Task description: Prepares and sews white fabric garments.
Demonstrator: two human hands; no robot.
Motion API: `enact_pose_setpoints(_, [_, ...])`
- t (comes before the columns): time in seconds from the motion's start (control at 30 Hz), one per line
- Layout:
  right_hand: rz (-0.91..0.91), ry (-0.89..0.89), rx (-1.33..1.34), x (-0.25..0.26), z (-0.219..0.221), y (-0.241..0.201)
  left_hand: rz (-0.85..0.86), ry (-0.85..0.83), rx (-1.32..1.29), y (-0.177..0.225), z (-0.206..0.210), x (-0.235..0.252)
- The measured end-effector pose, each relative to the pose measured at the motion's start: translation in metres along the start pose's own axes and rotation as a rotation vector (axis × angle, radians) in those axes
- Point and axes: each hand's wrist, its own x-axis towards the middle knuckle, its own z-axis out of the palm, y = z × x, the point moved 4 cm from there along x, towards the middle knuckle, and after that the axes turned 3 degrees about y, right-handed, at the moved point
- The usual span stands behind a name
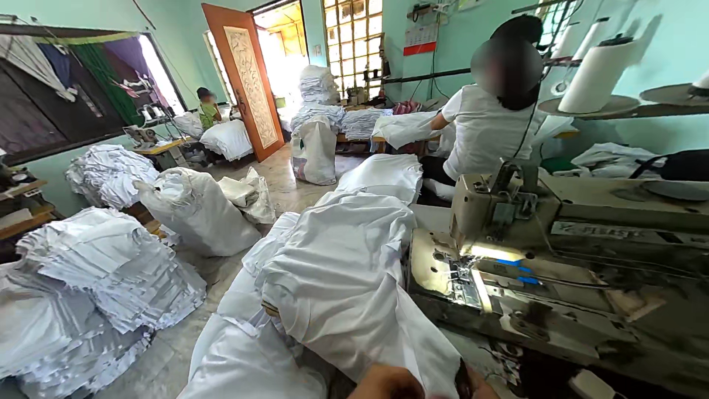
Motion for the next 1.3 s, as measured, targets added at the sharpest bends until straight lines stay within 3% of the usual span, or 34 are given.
enact_pose_setpoints(0.1, [-0.046,-0.001,-0.084,0.017,0.034,-0.024,-0.102,0.111,0.006,0.005,0.008,-0.005])
enact_pose_setpoints(0.27, [-0.179,0.043,-0.136,0.013,0.035,-0.060,-0.134,0.170,-0.244,0.032,-0.032,-0.005])
enact_pose_setpoints(0.33, [-0.193,0.008,-0.249,0.005,0.042,-0.060,-0.122,0.179,-0.076,0.027,-0.032,-0.002])
enact_pose_setpoints(0.4, [-0.295,-0.004,-0.460,-0.003,0.053,-0.056,-0.014,0.242,0.303,0.028,-0.036,0.004])
enact_pose_setpoints(0.47, [-0.484,0.103,-0.734,-0.008,0.043,-0.054,0.040,0.421,0.620,0.044,-0.061,0.008])
enact_pose_setpoints(0.57, [-0.572,0.261,-0.899,-0.009,0.011,-0.042,0.175,0.713,0.667,0.070,-0.103,0.001])
enact_pose_setpoints(0.67, [-0.668,0.297,-0.805,-0.012,0.012,-0.040,0.351,0.703,0.631,0.077,-0.089,-0.003])
enact_pose_setpoints(0.73, [-0.706,0.366,-0.647,-0.014,0.005,-0.045,0.355,0.619,0.633,0.072,-0.083,-0.004])
enact_pose_setpoints(0.83, [-0.446,0.461,-0.221,-0.012,-0.019,-0.050,0.178,0.436,0.784,0.056,-0.081,-0.015])
enact_pose_setpoints(0.9, [-0.202,0.359,0.074,-0.010,-0.025,-0.046,0.102,0.455,0.912,0.043,-0.082,-0.025])
enact_pose_setpoints(0.97, [-0.029,0.178,0.227,-0.009,-0.019,-0.037,0.023,0.532,0.736,0.031,-0.087,-0.032])
enact_pose_setpoints(1.1, [0.060,0.028,0.419,0.000,-0.008,-0.023,-0.208,0.559,-0.579,0.028,-0.090,-0.029])
enact_pose_setpoints(1.2, [0.063,0.007,0.472,0.003,-0.008,-0.015,-0.217,0.574,-0.642,0.028,-0.098,-0.028])
enact_pose_setpoints(1.3, [-0.005,0.011,0.418,0.006,-0.009,-0.013,-0.195,0.439,-0.576,0.022,-0.106,-0.030])
